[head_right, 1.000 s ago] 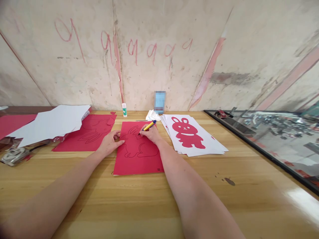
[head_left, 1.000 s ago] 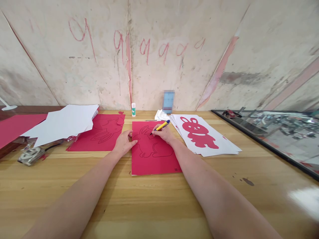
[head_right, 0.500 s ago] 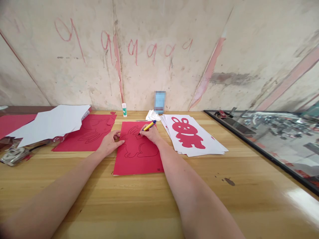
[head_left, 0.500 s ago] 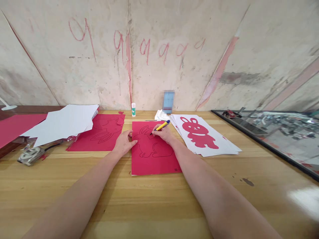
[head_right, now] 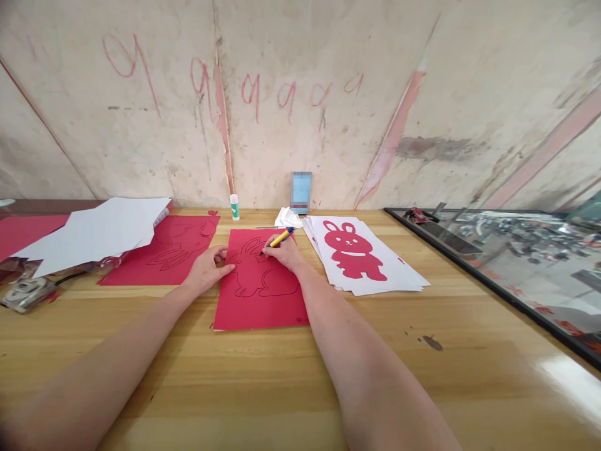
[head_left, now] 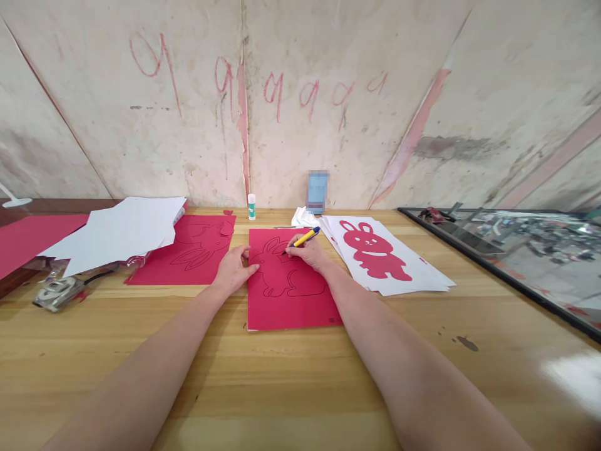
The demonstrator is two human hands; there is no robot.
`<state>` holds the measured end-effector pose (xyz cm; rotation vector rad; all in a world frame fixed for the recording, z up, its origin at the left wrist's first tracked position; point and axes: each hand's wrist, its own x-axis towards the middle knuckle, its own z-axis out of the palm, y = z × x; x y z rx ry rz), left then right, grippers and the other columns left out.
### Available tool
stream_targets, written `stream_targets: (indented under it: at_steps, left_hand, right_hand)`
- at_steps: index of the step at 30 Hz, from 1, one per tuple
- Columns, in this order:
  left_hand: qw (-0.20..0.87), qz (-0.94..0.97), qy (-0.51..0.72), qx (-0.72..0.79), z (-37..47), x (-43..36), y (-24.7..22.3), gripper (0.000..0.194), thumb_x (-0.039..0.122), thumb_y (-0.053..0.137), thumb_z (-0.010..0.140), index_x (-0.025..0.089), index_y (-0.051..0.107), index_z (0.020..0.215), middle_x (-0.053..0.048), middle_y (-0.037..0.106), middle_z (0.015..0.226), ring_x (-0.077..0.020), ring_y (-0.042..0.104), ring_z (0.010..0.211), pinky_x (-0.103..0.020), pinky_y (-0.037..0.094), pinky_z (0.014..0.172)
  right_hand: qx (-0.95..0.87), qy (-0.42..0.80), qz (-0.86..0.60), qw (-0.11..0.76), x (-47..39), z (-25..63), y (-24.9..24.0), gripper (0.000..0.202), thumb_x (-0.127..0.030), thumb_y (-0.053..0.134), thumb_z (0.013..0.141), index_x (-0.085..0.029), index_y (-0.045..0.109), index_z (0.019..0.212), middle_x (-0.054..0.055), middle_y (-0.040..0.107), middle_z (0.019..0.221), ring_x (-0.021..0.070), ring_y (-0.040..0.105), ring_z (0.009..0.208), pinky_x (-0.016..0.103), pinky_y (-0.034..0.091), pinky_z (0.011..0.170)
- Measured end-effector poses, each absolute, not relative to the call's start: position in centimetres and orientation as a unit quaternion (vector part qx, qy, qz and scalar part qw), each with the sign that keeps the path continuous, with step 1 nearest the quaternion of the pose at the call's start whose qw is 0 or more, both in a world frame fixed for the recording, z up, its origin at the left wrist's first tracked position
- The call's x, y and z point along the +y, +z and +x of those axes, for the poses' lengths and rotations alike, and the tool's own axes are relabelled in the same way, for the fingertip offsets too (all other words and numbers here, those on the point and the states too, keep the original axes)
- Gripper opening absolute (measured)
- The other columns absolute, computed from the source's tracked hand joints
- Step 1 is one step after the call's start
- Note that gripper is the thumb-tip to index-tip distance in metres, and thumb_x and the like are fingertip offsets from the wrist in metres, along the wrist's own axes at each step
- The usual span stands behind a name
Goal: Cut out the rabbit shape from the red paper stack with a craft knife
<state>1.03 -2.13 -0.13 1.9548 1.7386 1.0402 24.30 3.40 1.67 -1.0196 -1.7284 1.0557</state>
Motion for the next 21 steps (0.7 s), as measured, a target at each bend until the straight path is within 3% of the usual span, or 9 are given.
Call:
stream_targets:
  at_steps: [21]
  left_hand:
    - [0.162,0.683,0.36,0.614,1.16,-2.24,0.05,0.049,0.025,0.072,0.07,0.016,0.059,0.117,-0.005,0.064,0.094,-0.02,0.059,0.087,-0.033,0.049,0.081]
  right_hand:
    - [-0.693,0.412,-0.417,0.418,3.56,24.28,1.45,0.015,-0.032,0.068,0.063,-0.021,0.058,0.065,-0.002,0.06,0.061,0.0157,0.057,0.063,0.03,0.045,0.067]
